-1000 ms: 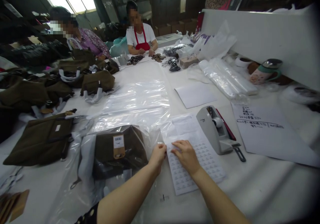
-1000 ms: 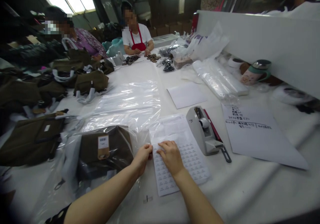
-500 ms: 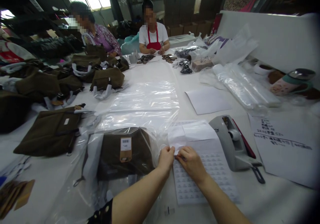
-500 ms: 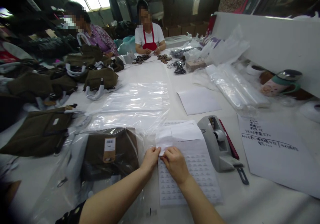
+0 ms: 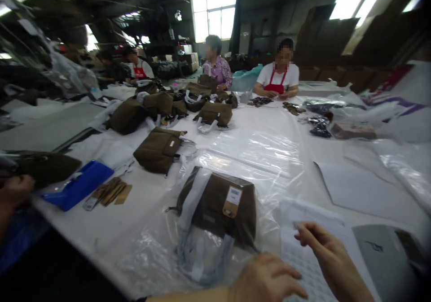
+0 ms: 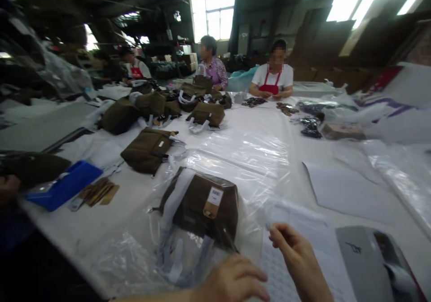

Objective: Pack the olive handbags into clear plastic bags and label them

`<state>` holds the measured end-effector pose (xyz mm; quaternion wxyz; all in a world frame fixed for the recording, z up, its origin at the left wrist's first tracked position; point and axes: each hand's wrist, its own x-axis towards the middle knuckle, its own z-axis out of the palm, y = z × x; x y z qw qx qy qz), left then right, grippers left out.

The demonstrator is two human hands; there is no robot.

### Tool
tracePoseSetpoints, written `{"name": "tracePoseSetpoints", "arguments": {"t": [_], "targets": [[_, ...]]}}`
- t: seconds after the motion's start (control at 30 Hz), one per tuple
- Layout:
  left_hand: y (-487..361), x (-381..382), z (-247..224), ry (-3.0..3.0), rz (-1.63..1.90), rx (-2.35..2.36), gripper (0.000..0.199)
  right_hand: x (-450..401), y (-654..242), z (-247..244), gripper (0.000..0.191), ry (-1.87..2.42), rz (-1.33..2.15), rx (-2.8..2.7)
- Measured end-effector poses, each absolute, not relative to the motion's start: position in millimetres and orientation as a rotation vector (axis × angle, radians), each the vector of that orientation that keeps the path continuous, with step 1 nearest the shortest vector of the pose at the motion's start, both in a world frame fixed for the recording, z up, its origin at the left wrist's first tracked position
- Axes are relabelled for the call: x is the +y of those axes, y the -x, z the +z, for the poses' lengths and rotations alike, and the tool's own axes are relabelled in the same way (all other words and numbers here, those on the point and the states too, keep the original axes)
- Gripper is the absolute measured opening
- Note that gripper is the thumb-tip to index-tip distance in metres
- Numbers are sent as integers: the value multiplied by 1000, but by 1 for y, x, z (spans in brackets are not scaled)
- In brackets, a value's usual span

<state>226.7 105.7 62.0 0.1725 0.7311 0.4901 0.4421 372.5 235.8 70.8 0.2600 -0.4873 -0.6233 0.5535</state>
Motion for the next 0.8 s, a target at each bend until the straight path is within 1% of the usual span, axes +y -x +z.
{"name": "tracePoseSetpoints", "arguments": {"t": [0.03, 0.1, 0.23, 0.33, 0.43, 0.53, 0.67, 0.8], "targets": [[-209, 89, 68, -2245, 1314, 1385, 13, 237, -353, 83, 39, 1274, 1526, -1777], [-170, 58, 78, -2362, 1349, 1588, 13, 237, -306, 108, 39, 1164, 1619, -1951], [-94, 19, 83, -2062, 1125, 2209, 31, 237, -197, 140, 36, 936, 1820, -2174], [-52, 20, 74, -1862, 1008, 2429, 40, 239, -120, 143, 26, 961, 1835, -2342], [-27, 36, 59, -1772, 950, 2481, 47, 240, -60, 132, 16, 1070, 1758, -2481], [-17, 50, 42, -1719, 869, 2416, 53, 241, -24, 117, 11, 1179, 1649, -2587], [-19, 52, 24, -1647, 848, 2292, 62, 244, -8, 100, 12, 1270, 1496, -2688], [-21, 49, 21, -1580, 869, 2211, 65, 247, -12, 92, 13, 1277, 1379, -2744]]}}
